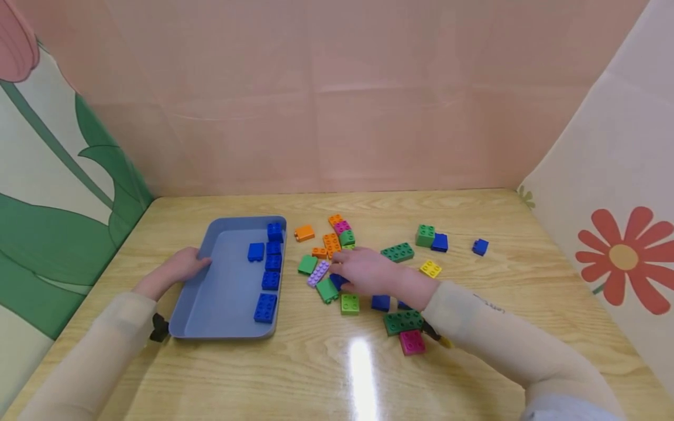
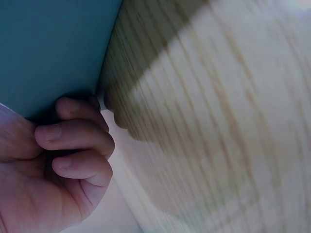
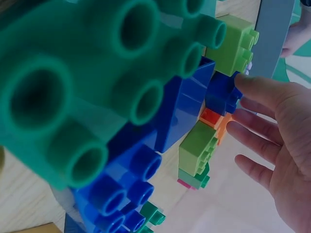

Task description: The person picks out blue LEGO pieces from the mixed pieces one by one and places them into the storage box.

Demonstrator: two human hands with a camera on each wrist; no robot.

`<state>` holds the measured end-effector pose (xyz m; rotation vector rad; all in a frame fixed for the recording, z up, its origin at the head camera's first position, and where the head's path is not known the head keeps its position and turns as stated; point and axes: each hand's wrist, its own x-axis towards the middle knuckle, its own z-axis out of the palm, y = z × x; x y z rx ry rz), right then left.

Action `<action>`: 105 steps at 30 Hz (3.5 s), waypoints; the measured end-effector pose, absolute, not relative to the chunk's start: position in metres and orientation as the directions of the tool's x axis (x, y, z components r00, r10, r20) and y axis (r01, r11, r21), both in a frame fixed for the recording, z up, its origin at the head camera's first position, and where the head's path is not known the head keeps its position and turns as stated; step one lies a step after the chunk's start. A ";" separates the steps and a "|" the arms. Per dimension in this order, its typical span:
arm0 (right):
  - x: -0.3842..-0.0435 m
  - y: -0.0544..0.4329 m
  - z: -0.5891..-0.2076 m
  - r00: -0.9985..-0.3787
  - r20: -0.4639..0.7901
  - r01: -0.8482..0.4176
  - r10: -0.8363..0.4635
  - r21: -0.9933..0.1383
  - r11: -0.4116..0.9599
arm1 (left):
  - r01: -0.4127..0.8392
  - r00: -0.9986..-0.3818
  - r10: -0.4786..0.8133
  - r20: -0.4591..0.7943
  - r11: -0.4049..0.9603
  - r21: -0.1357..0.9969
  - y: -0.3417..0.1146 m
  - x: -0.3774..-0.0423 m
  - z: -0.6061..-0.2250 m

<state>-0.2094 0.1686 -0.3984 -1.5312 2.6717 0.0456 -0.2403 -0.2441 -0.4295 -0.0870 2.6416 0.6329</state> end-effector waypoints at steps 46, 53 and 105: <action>-0.208 0.175 -0.397 -0.555 -0.167 -0.827 -0.815 0.003 0.562 | -0.158 -0.907 0.037 -0.419 0.893 0.421 -0.245 -0.242 -0.432; -0.208 0.176 -0.394 -0.546 -0.147 -0.833 -0.825 -0.011 0.553 | -0.155 -0.910 0.035 -0.412 0.895 0.419 -0.245 -0.240 -0.431; -0.239 0.029 -0.346 -0.555 0.017 -0.831 -0.832 0.043 0.555 | -0.160 -0.906 0.039 -0.421 0.890 0.427 -0.245 -0.240 -0.426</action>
